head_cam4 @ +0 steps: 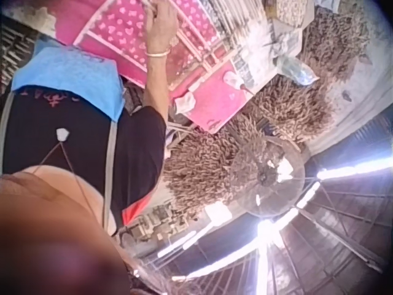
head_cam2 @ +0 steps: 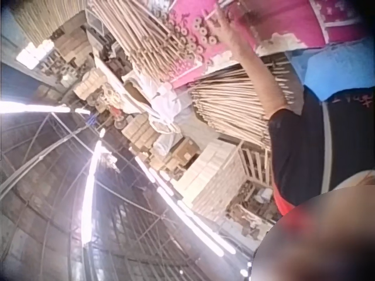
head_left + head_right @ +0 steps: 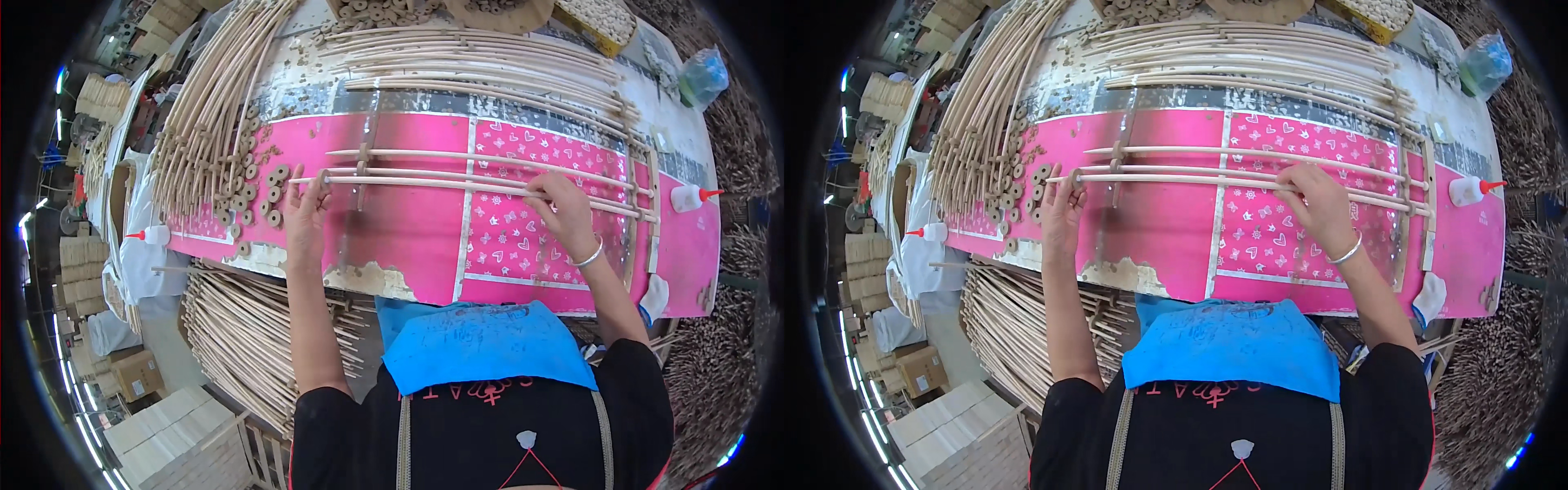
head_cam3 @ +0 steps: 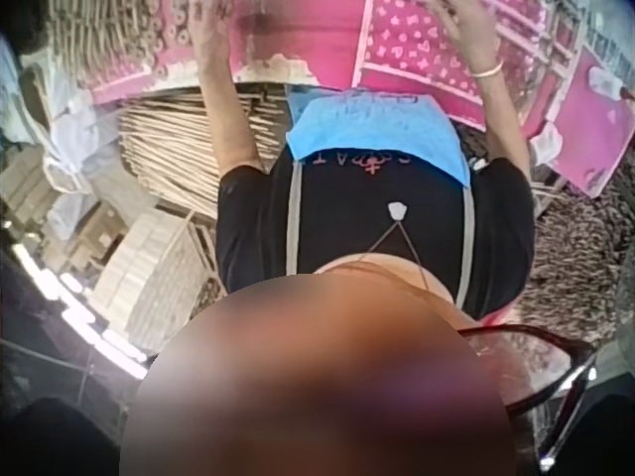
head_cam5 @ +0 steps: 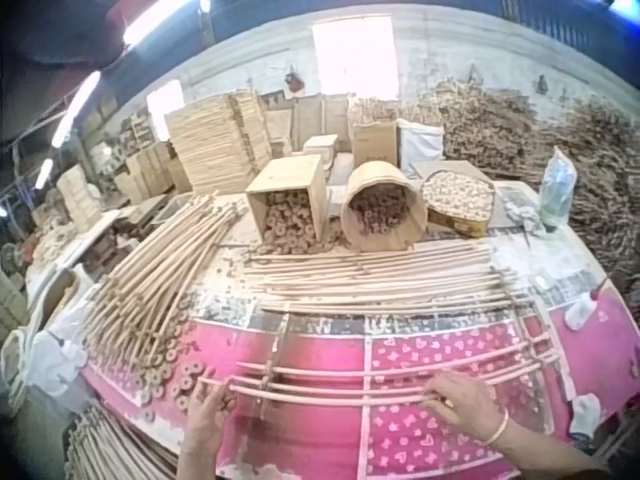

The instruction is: Assembling wooden rods and small wooden rings into a frame-like structure using glue and a wiping cloth.

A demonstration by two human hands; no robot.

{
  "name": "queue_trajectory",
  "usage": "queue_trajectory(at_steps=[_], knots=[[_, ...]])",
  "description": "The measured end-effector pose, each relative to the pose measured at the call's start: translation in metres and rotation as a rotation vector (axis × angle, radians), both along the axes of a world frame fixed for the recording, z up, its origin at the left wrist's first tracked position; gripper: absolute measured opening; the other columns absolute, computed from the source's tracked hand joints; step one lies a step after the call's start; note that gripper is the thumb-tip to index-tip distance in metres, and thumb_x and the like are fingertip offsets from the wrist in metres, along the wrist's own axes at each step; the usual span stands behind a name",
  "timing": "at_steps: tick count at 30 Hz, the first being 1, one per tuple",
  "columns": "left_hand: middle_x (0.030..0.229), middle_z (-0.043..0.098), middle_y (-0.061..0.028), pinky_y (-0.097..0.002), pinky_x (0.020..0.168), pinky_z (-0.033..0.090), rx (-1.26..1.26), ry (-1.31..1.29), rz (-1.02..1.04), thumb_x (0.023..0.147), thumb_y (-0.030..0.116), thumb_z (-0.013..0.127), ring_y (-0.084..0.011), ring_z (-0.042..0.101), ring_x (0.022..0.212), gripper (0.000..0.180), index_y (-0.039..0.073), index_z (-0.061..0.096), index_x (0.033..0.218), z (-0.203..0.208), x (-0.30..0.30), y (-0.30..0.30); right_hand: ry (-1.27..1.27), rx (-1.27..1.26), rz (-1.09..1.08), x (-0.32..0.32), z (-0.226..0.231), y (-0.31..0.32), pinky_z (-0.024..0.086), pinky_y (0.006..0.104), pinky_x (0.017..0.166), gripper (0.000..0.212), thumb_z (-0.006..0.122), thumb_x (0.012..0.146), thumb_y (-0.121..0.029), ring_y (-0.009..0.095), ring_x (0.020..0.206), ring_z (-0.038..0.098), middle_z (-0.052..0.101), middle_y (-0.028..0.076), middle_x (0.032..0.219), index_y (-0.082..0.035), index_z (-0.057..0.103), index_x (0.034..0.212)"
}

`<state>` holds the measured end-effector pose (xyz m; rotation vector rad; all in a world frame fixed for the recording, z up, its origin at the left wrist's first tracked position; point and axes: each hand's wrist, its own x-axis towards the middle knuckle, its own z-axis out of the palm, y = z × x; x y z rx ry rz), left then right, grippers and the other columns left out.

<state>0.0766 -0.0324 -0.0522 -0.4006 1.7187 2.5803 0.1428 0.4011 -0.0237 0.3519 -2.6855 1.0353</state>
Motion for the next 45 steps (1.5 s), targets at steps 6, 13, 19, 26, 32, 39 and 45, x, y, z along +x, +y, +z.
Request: queue_trajectory(at_steps=[6,13,19,26,32,39,45], knots=[[0.125,0.071,-0.0100,-0.0304,0.090,0.052,-0.078,0.064,-0.044,0.100,0.015,0.072,-0.0173,0.069,0.104,0.069,0.006,0.036,0.159,-0.029,-0.010,-0.004,0.019,0.125,-0.057,0.009,-0.013,0.010,0.053,0.0456,0.076,0.017,0.070,0.095,-0.022,0.033,0.086,0.066,0.066,0.011,0.089,-0.005,0.069,0.094],[0.135,0.066,-0.0171,-0.0318,0.093,0.055,-0.056,0.050,-0.091,0.103,0.011,0.068,-0.0193,0.068,0.113,0.063,0.003,0.037,0.157,-0.034,-0.006,-0.013,0.042,0.015,-0.054,0.012,-0.029,0.002,0.050,0.0438,0.077,0.017,0.071,0.095,-0.026,0.028,0.090,0.064,0.063,0.006,0.090,-0.010,0.068,0.098],[0.136,0.065,-0.0191,-0.0304,0.094,0.058,-0.087,0.035,-0.091,0.102,0.008,0.069,-0.0209,0.069,0.111,0.067,0.003,0.034,0.158,-0.026,0.001,0.008,0.102,0.007,-0.109,0.016,-0.053,0.013,0.049,0.0422,0.078,0.018,0.072,0.094,-0.027,0.027,0.090,0.062,0.062,0.006,0.092,-0.009,0.071,0.095],[0.125,0.070,-0.0156,-0.0288,0.086,0.058,-0.204,-0.038,-0.043,0.103,0.014,0.069,-0.0170,0.070,0.104,0.059,0.003,0.041,0.153,-0.029,0.013,-0.012,0.142,-0.015,-0.101,0.014,-0.058,0.014,0.049,0.0431,0.078,0.016,0.074,0.091,-0.025,0.028,0.089,0.062,0.061,0.007,0.090,-0.009,0.071,0.092],[0.095,0.062,-0.0032,-0.0295,0.073,0.047,-1.120,0.371,0.133,0.096,0.013,0.076,-0.0138,0.056,0.083,0.038,0.004,0.065,0.131,-0.009,0.022,0.004,0.122,0.010,-0.095,0.015,-0.052,0.020,0.050,0.0441,0.078,0.017,0.073,0.091,-0.022,0.030,0.086,0.063,0.064,0.010,0.088,-0.006,0.073,0.094],[0.126,0.063,-0.0099,-0.0447,0.100,0.047,-1.431,0.595,-0.096,0.085,0.016,0.080,-0.0311,0.059,0.119,0.053,0.018,0.069,0.137,0.002,0.017,0.022,0.096,0.032,-0.076,0.022,-0.052,0.014,0.050,0.0410,0.079,0.014,0.074,0.090,-0.015,0.028,0.088,0.063,0.064,0.010,0.091,-0.003,0.071,0.095],[0.123,0.064,-0.0045,-0.0442,0.102,0.042,-1.452,0.544,-0.170,0.084,0.016,0.079,-0.0291,0.058,0.119,0.041,0.018,0.074,0.125,-0.008,0.013,0.022,0.083,0.020,-0.088,0.021,-0.049,0.011,0.050,0.0402,0.078,0.015,0.077,0.087,-0.014,0.028,0.087,0.064,0.065,0.009,0.091,-0.003,0.071,0.097]])
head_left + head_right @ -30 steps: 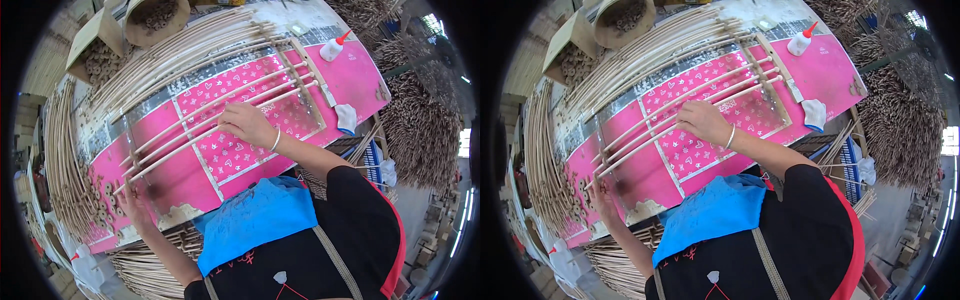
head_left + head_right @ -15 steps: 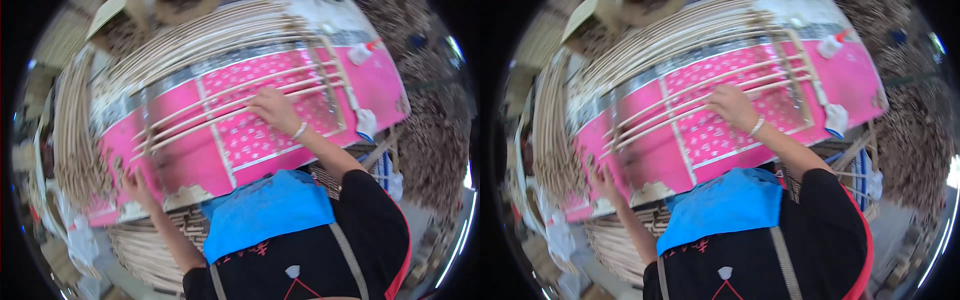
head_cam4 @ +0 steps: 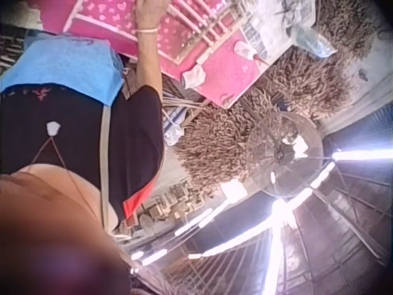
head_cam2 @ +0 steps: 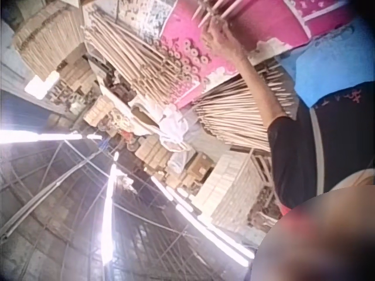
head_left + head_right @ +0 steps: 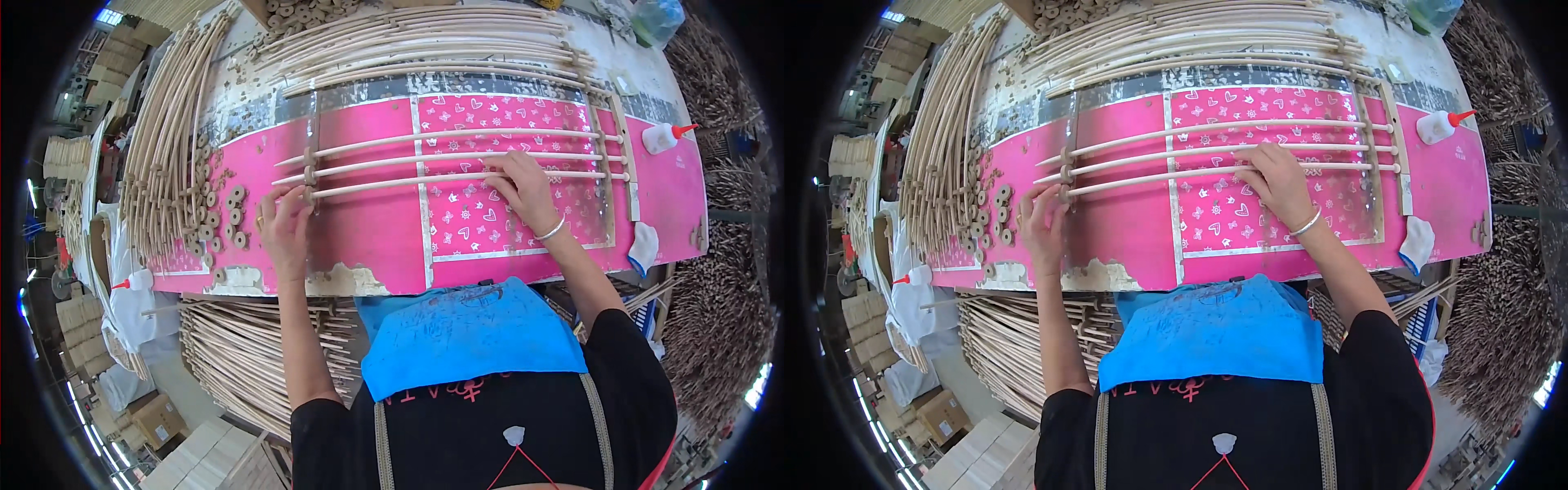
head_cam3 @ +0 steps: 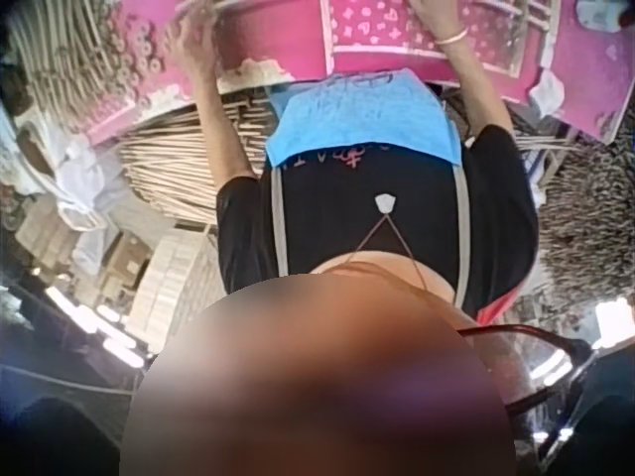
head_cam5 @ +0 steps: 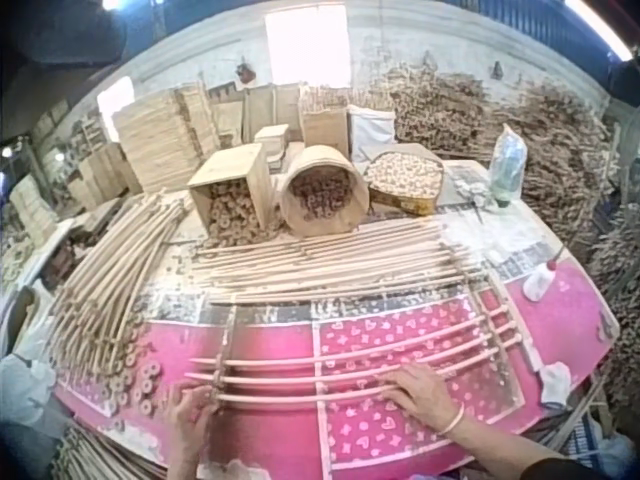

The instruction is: Assembling wooden rods and small wooden rings into a frame-like structure using glue and a wiping cloth.

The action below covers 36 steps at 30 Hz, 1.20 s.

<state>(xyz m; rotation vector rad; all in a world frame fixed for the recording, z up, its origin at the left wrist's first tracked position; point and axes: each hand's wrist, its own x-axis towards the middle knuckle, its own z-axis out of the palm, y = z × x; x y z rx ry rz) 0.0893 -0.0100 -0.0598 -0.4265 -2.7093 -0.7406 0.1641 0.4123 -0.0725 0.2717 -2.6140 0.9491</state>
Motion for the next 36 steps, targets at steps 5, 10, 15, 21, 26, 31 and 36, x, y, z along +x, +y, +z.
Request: queue_trajectory(at_steps=[5,10,15,21,26,31,36], knots=[[0.123,0.064,-0.0040,-0.0447,0.102,0.041,-0.067,0.011,0.030,0.083,0.017,0.080,-0.0286,0.057,0.119,0.040,0.018,0.075,0.123,-0.002,-0.001,0.006,0.066,0.108,0.014,-0.002,0.000,0.003,0.050,0.0413,0.076,0.015,0.077,0.087,-0.018,0.027,0.087,0.063,0.064,0.008,0.090,-0.006,0.069,0.092],[0.124,0.064,-0.0066,-0.0443,0.102,0.041,-0.031,-0.016,0.027,0.085,0.016,0.079,-0.0296,0.058,0.119,0.042,0.016,0.073,0.126,0.001,0.002,0.006,0.074,0.165,-0.003,-0.008,0.014,0.003,0.051,0.0410,0.081,0.018,0.079,0.086,-0.020,0.029,0.092,0.065,0.067,0.009,0.095,-0.007,0.073,0.097],[0.123,0.066,-0.0130,-0.0422,0.105,0.045,0.233,0.020,0.111,0.097,0.015,0.071,-0.0306,0.060,0.120,0.039,0.003,0.066,0.134,0.002,-0.003,-0.012,0.159,0.107,-0.120,-0.097,0.024,0.034,0.052,0.0441,0.087,0.019,0.074,0.090,-0.018,0.034,0.100,0.065,0.069,0.011,0.102,-0.008,0.073,0.106],[0.120,0.067,-0.0131,-0.0388,0.097,0.050,0.462,0.004,0.379,0.101,0.011,0.065,-0.0247,0.063,0.109,0.036,0.004,0.065,0.137,-0.018,-0.016,-0.072,0.091,0.373,-0.150,-0.181,-0.034,0.073,0.050,0.0451,0.092,0.027,0.078,0.083,-0.022,0.029,0.111,0.062,0.067,0.006,0.106,-0.014,0.071,0.108],[0.120,0.068,-0.0136,-0.0406,0.096,0.052,0.208,0.051,0.450,0.094,0.010,0.071,-0.0271,0.065,0.110,0.045,0.008,0.065,0.139,-0.022,-0.035,-0.131,0.118,0.324,-0.089,-0.181,-0.031,0.073,0.049,0.0437,0.085,0.012,0.073,0.091,-0.020,0.031,0.099,0.064,0.066,0.007,0.097,-0.013,0.072,0.100],[0.128,0.066,-0.0104,-0.0475,0.102,0.047,-0.165,-0.006,0.411,0.090,0.023,0.077,-0.0331,0.064,0.117,0.047,0.015,0.067,0.135,-0.018,-0.057,-0.122,0.083,0.160,-0.010,-0.153,0.002,0.050,0.052,0.0434,0.079,0.011,0.070,0.094,-0.016,0.033,0.090,0.065,0.066,0.010,0.093,-0.007,0.070,0.101],[0.125,0.066,-0.0094,-0.0482,0.098,0.047,-0.339,-0.126,0.405,0.090,0.022,0.077,-0.0310,0.063,0.114,0.046,0.015,0.067,0.134,-0.012,-0.078,-0.111,0.071,0.104,0.049,-0.124,0.029,0.037,0.052,0.0398,0.078,0.011,0.071,0.094,-0.015,0.030,0.089,0.065,0.065,0.010,0.091,-0.007,0.071,0.102]])
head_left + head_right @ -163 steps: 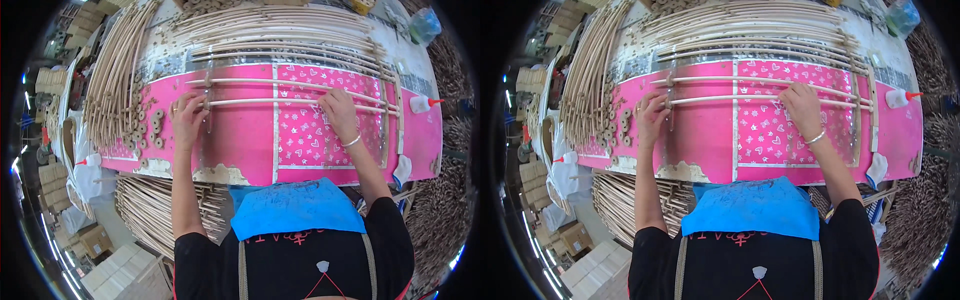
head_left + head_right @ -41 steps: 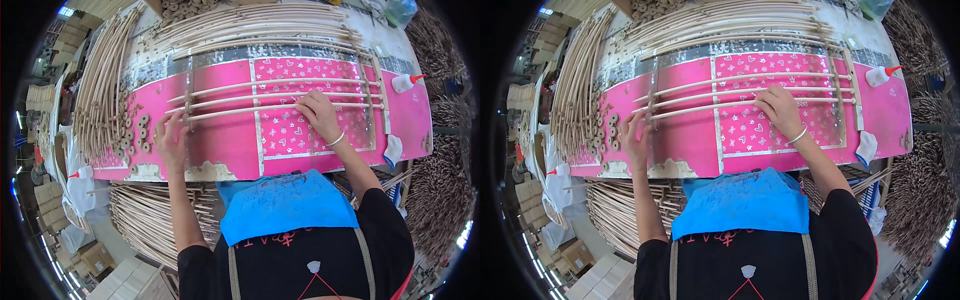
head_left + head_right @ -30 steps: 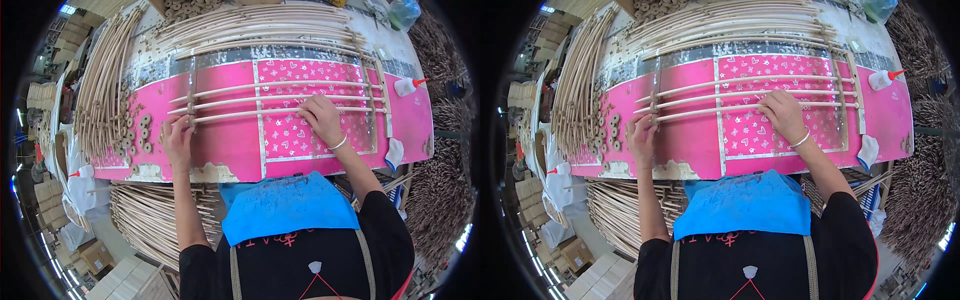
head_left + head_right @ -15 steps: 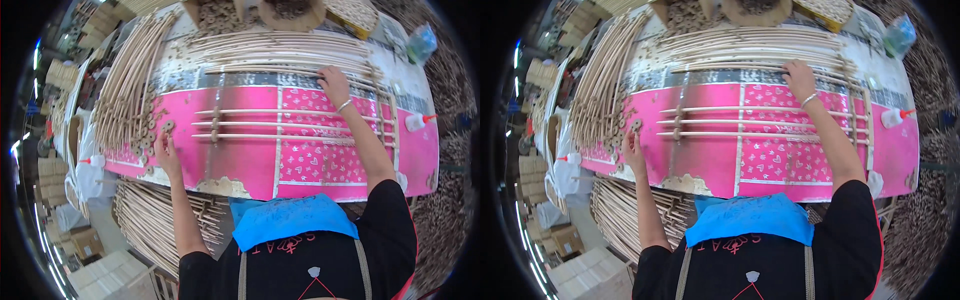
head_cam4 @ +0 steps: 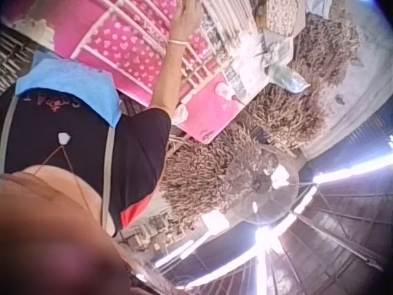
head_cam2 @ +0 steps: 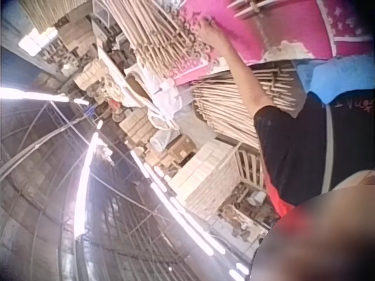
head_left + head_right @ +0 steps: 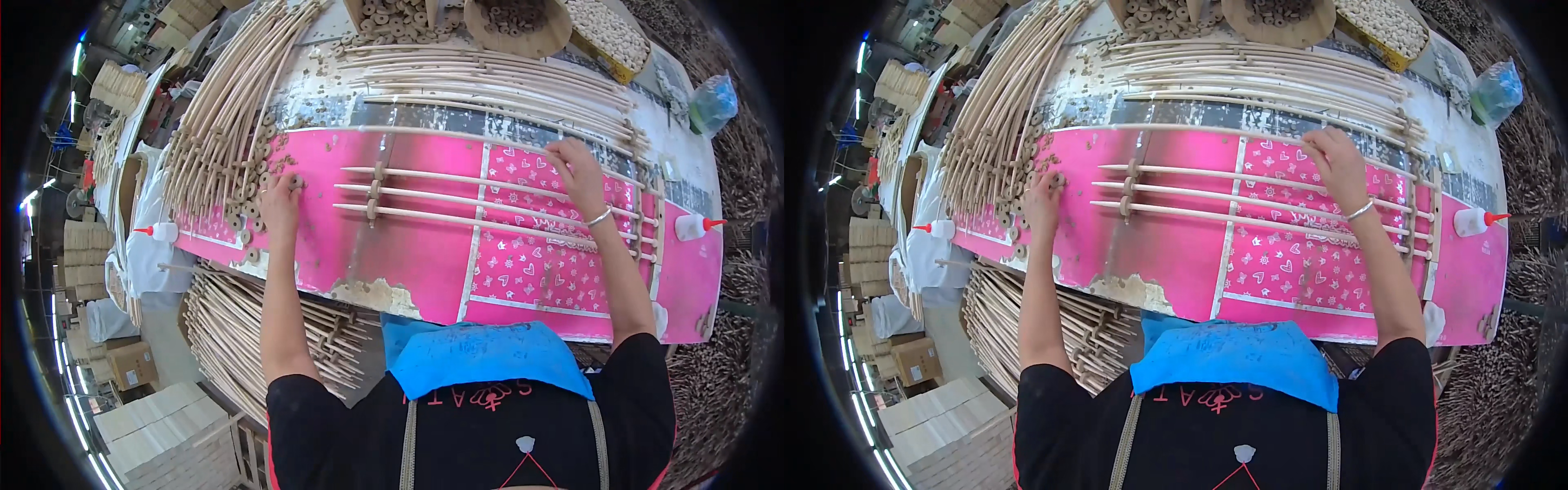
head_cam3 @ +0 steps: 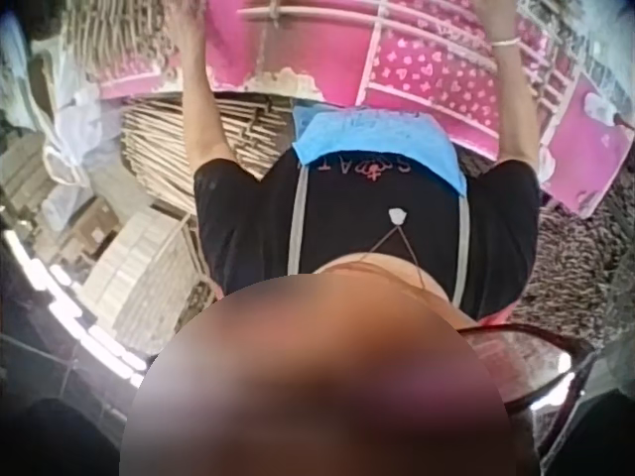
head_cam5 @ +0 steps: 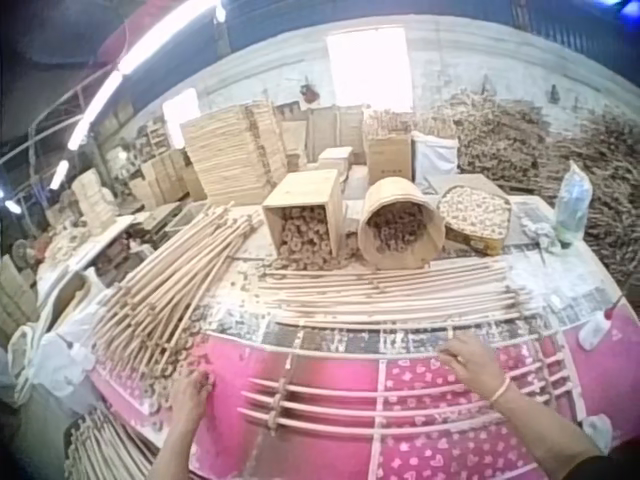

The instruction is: Assembling wooden rods and small wooden rings into a frame-like structure using glue and a wiping cloth.

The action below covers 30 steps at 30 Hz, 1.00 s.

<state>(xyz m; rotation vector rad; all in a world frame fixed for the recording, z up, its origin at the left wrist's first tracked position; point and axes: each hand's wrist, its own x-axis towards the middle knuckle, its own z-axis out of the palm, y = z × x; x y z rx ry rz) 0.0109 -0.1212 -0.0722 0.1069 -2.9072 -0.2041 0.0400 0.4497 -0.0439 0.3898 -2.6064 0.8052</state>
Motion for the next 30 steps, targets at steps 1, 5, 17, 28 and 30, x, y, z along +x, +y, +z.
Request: queue_trajectory(at_steps=[1,5,17,28,30], knots=[[0.124,0.067,-0.0091,-0.0475,0.096,0.048,-0.101,-0.007,-0.006,0.089,0.020,0.077,-0.0308,0.063,0.111,0.046,0.014,0.066,0.134,0.000,-0.001,-0.003,-0.014,-0.013,0.019,0.006,0.004,-0.005,0.051,0.0395,0.078,0.011,0.071,0.094,-0.015,0.029,0.089,0.065,0.065,0.009,0.091,-0.007,0.071,0.101],[0.109,0.071,-0.0049,-0.0356,0.083,0.050,0.782,0.130,0.019,0.096,0.019,0.075,-0.0202,0.065,0.090,0.034,0.005,0.068,0.127,0.007,0.000,-0.001,-0.009,0.012,0.014,0.038,0.022,-0.028,0.050,0.0395,0.075,0.011,0.072,0.094,-0.015,0.028,0.087,0.064,0.063,0.009,0.088,-0.007,0.071,0.101],[0.107,0.074,-0.0043,-0.0288,0.090,0.055,1.904,-0.175,0.004,0.103,0.022,0.070,-0.0135,0.069,0.099,0.024,0.005,0.070,0.121,0.020,0.033,0.019,-0.032,-0.047,0.063,0.074,0.016,-0.036,0.051,0.0398,0.072,0.013,0.073,0.092,-0.013,0.028,0.082,0.064,0.064,0.009,0.088,-0.005,0.072,0.102],[0.108,0.073,-0.0037,-0.0285,0.088,0.057,1.750,-0.230,-0.015,0.103,0.020,0.070,-0.0125,0.069,0.097,0.026,0.006,0.068,0.125,0.030,0.048,0.050,-0.049,-0.122,0.077,0.074,0.024,-0.048,0.052,0.0394,0.072,0.012,0.075,0.090,-0.012,0.026,0.084,0.066,0.066,0.008,0.089,-0.005,0.071,0.100],[0.109,0.073,-0.0035,-0.0284,0.089,0.057,1.759,-0.229,-0.025,0.103,0.020,0.070,-0.0124,0.069,0.097,0.026,0.006,0.068,0.125,0.031,0.050,0.055,-0.099,-0.198,0.055,0.076,0.024,-0.049,0.052,0.0394,0.072,0.013,0.075,0.090,-0.011,0.026,0.084,0.066,0.066,0.008,0.089,-0.005,0.070,0.099]])
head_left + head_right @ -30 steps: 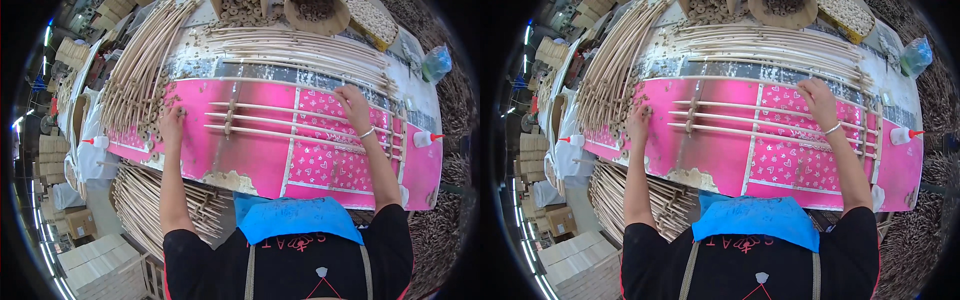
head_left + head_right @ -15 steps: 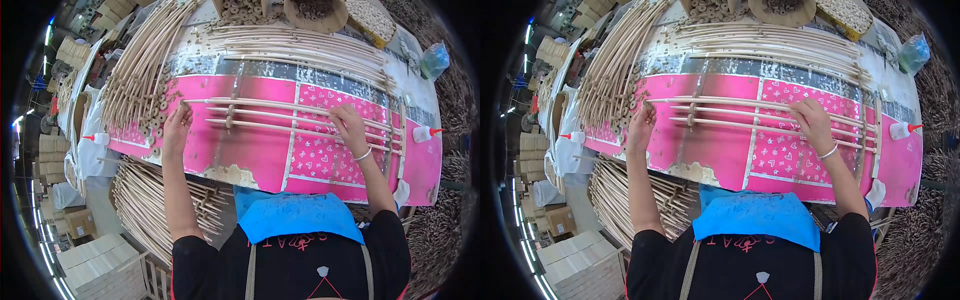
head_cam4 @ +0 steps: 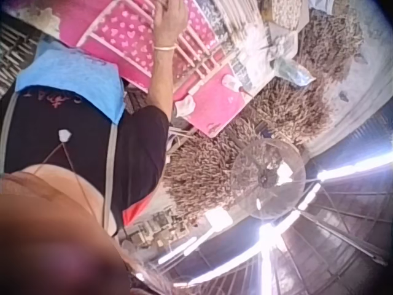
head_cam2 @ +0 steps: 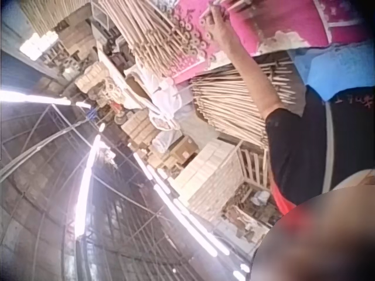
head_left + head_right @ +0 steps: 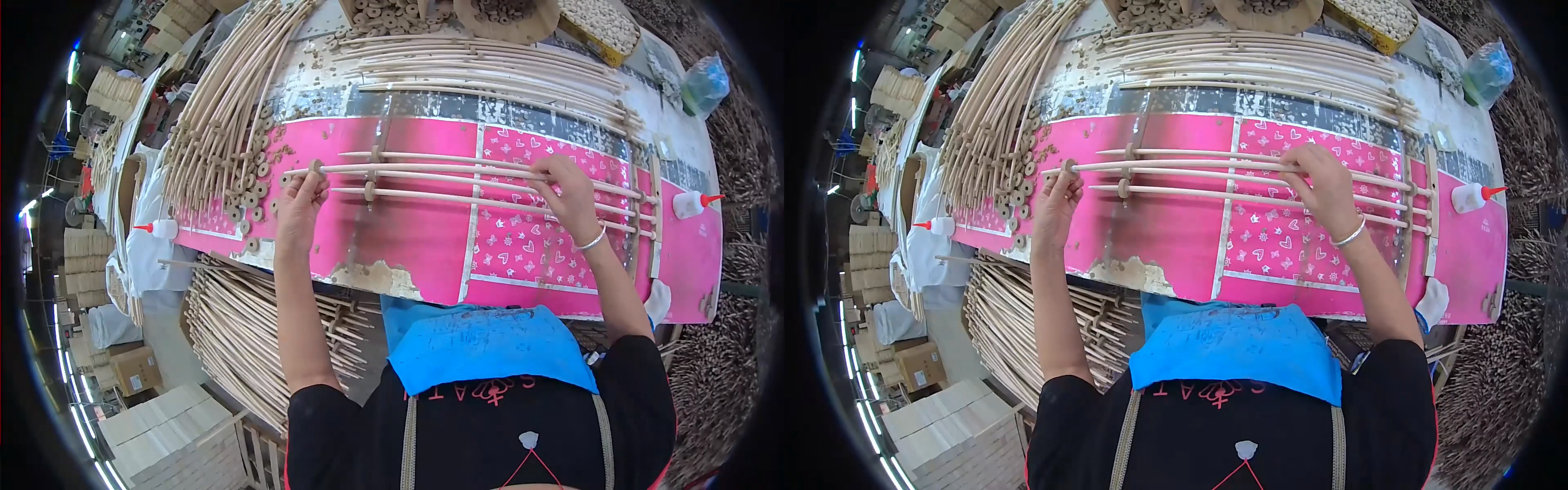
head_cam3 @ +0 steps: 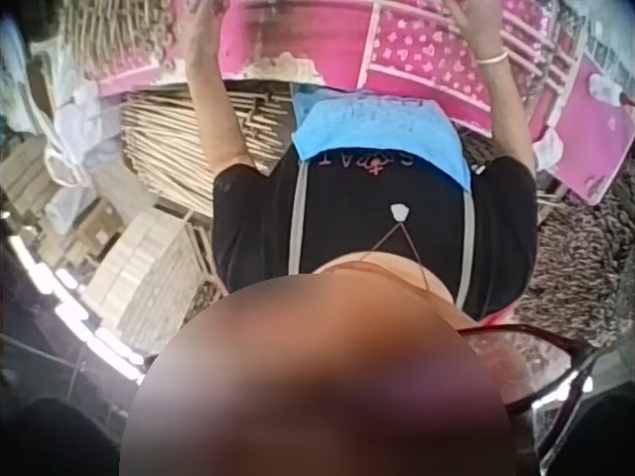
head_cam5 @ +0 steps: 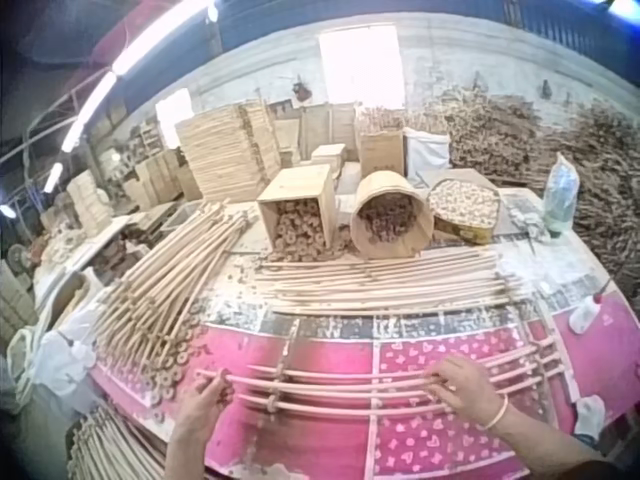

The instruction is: Assembling wooden rods and small wooden rings into a frame-like structure using glue and a wiping cloth.

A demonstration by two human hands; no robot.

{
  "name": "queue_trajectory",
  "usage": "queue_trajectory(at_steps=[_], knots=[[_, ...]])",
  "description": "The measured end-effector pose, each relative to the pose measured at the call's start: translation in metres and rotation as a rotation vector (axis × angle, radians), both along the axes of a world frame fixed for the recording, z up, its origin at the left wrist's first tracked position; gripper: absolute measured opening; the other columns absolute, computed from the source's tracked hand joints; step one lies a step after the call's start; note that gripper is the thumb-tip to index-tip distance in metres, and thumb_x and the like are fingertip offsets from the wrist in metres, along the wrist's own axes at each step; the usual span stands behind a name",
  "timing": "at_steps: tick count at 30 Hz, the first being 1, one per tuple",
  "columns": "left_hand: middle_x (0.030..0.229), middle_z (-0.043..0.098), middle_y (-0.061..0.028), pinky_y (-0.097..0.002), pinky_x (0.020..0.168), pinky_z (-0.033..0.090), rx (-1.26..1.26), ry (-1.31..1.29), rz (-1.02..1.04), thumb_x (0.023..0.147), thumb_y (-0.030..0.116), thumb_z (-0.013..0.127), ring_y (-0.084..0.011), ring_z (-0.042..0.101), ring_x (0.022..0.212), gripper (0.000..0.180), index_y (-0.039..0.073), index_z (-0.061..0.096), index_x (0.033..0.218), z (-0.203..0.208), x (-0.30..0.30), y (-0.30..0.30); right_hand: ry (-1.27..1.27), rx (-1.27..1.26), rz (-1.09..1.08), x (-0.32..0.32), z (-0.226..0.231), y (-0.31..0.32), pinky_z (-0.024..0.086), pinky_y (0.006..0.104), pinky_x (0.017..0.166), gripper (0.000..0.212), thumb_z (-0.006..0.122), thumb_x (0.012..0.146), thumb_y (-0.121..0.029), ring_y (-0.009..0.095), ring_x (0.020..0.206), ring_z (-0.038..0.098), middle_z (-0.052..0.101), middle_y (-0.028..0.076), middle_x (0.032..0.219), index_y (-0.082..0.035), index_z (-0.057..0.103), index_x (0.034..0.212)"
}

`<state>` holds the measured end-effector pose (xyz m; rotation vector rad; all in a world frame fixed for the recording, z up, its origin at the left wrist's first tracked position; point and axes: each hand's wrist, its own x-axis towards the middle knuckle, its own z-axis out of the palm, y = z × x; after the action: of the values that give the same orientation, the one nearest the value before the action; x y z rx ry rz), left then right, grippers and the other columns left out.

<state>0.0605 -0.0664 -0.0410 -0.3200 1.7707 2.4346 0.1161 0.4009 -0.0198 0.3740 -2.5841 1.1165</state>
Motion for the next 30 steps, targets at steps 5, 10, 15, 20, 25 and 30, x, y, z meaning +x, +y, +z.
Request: queue_trajectory(at_steps=[5,10,15,20,25,30], knots=[[0.106,0.072,-0.0022,-0.0280,0.089,0.055,-0.016,0.029,-0.015,0.102,0.019,0.071,-0.0115,0.067,0.096,0.027,0.006,0.068,0.125,0.001,-0.003,0.012,0.143,0.222,-0.015,-0.007,0.006,0.006,0.051,0.0405,0.069,0.013,0.073,0.093,-0.018,0.027,0.082,0.066,0.066,0.008,0.088,-0.005,0.072,0.095],[0.094,0.062,0.0033,-0.0271,0.078,0.046,-0.096,0.067,-0.068,0.102,0.021,0.073,-0.0077,0.055,0.084,0.019,0.008,0.070,0.116,0.000,-0.025,0.019,0.094,0.124,-0.027,-0.023,-0.010,0.016,0.053,0.0388,0.073,0.016,0.071,0.096,-0.021,0.028,0.084,0.069,0.070,0.010,0.087,-0.006,0.074,0.100],[0.102,0.064,0.0020,-0.0257,0.082,0.049,-0.040,0.082,-0.114,0.103,0.017,0.070,-0.0075,0.057,0.089,0.034,0.002,0.066,0.134,-0.009,-0.045,0.012,0.111,0.091,-0.010,-0.039,-0.019,0.021,0.053,0.0385,0.072,0.018,0.072,0.095,-0.028,0.027,0.084,0.068,0.070,0.007,0.089,-0.010,0.073,0.096],[0.112,0.071,-0.0026,-0.0250,0.090,0.054,-0.049,0.051,-0.125,0.102,0.017,0.071,-0.0089,0.065,0.099,0.035,0.002,0.066,0.133,-0.012,-0.070,0.033,0.142,0.093,-0.079,-0.044,-0.034,0.041,0.051,0.0426,0.075,0.020,0.072,0.094,-0.029,0.029,0.087,0.063,0.063,0.007,0.085,-0.009,0.073,0.093],[0.108,0.071,-0.0013,-0.0245,0.087,0.055,-0.070,0.027,-0.164,0.103,0.020,0.071,-0.0093,0.067,0.096,0.028,0.004,0.069,0.126,-0.001,-0.070,0.059,0.046,0.051,-0.106,-0.049,-0.052,0.059,0.051,0.0433,0.080,0.021,0.072,0.094,-0.030,0.030,0.089,0.064,0.064,0.008,0.086,-0.009,0.074,0.091],[0.088,0.067,-0.0001,-0.0241,0.075,0.051,-0.893,0.079,-0.090,0.103,0.018,0.070,-0.0077,0.062,0.079,0.016,0.003,0.074,0.107,0.029,-0.066,0.031,0.085,0.032,-0.022,-0.064,-0.069,0.056,0.052,0.0432,0.081,0.024,0.070,0.096,-0.033,0.030,0.091,0.065,0.067,0.008,0.089,-0.009,0.075,0.093]])
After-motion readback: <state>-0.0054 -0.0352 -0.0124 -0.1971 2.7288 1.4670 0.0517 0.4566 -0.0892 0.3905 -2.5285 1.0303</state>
